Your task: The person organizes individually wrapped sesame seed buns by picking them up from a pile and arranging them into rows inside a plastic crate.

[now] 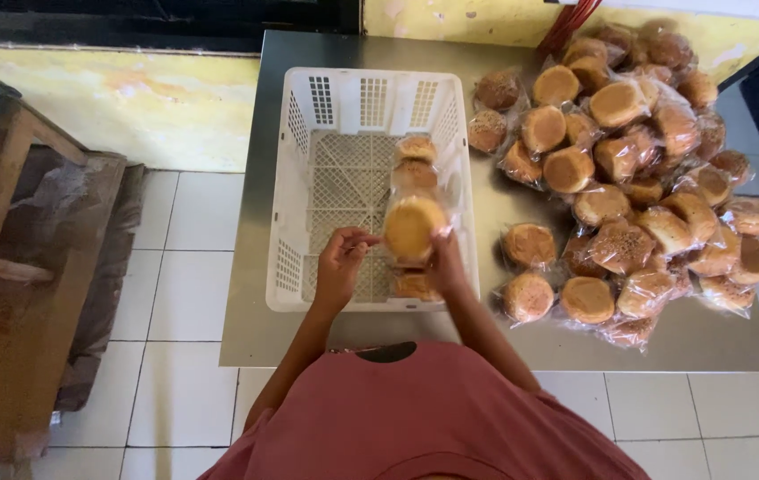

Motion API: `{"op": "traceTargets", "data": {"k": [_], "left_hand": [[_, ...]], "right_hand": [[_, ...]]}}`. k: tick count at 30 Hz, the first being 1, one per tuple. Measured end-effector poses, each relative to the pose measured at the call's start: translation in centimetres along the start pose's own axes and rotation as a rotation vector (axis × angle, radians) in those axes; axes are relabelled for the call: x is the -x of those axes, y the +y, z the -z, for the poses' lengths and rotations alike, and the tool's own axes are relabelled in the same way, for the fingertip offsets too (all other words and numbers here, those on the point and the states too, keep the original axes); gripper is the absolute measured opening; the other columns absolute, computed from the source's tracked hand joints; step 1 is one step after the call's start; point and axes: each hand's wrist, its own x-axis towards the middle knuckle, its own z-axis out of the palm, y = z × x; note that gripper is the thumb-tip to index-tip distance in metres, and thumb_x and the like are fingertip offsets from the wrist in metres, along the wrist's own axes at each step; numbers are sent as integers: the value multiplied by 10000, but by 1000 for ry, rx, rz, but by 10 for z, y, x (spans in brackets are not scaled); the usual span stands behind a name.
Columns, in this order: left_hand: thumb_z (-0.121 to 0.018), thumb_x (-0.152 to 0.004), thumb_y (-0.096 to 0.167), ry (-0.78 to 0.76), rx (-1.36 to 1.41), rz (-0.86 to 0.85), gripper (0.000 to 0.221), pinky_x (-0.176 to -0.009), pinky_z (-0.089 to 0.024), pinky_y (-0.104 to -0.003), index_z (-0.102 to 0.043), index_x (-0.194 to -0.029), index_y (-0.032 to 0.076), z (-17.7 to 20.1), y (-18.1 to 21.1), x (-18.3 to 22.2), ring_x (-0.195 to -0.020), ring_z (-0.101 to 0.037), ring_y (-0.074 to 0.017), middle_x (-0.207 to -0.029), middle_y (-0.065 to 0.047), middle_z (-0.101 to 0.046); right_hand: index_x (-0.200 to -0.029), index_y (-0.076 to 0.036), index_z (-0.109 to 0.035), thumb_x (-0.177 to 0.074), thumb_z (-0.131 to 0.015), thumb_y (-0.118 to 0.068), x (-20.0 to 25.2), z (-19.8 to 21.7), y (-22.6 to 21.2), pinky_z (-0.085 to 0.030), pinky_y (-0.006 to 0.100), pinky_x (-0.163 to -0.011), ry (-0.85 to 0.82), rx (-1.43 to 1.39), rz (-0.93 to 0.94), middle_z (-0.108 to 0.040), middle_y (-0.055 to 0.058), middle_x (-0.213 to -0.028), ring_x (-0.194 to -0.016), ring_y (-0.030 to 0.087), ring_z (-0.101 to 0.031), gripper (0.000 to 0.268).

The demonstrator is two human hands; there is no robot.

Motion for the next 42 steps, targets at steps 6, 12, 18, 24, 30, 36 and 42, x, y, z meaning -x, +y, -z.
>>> {"op": "traceTargets", "data": {"k": [6, 12, 18, 24, 30, 36, 42], "left_hand": [[-593, -1045, 128, 132, -264, -1, 163, -957, -563, -318, -655, -1140, 12, 27, 1, 9, -1047, -737, -173, -1074, -102, -773], [-631, -1010, 226, 231, -543, 225, 250, -841, -571, -316, -686, -1165, 37, 53, 6, 19, -941, -725, -174, -1045, -81, -773], [-639, -970, 197, 143, -653, 234, 267, -795, -560, -355, -686, -1192, 56, 47, 11, 19, -935, -726, -216, -1029, -93, -765], [-664, -950, 162, -9, -820, 290, 288, -809, -544, -395, -673, -1218, 57, 42, 11, 14, -979, -697, -262, -1023, -124, -737], [-672, -944, 172, 13, -744, 258, 299, -793, -570, -394, -668, -1219, 56, 42, 16, 15, -946, -719, -268, -1008, -133, -742], [-675, -955, 188, -19, -780, 315, 302, -795, -559, -382, -667, -1227, 56, 43, 13, 12, -939, -714, -263, -1026, -130, -746], [-663, -956, 194, -10, -698, 399, 300, -758, -563, -365, -667, -1222, 57, 38, 29, 10, -929, -715, -235, -1019, -116, -749]], "right_hand": [[-1480, -72, -454, -878, -758, -181, -78, 35, -49, -593, 354, -698, 175, 480, 117, -660, 162, -1199, -957, 265, -674, 683], [-1311, -11, -613, -792, -832, -104, -178, 26, -93, -595, 358, -813, 193, 1035, 531, -663, 166, -1168, -1005, 232, -639, 571], [-1327, -64, -623, -745, -869, -123, -214, -24, -116, -581, 397, -873, 0, 1375, 739, -680, 164, -1190, -1040, 308, -688, 634], [-1304, -142, -674, -712, -831, -154, -253, -20, -105, -548, 474, -913, -133, 1734, 723, -669, 139, -1204, -1089, 394, -635, 614], [-1300, -191, -716, -788, -796, -145, -291, 15, -82, -552, 486, -904, -159, 1867, 666, -680, 73, -1228, -1088, 355, -636, 520], [-1149, -150, -763, -703, -844, -189, -305, 27, -73, -551, 485, -875, -197, 1878, 746, -646, 133, -1157, -1078, 392, -608, 455], [-951, -137, -795, -806, -808, -130, -339, 51, -58, -555, 466, -963, -543, 2179, 936, -725, 28, -1094, -1061, 311, -646, 146]]}}
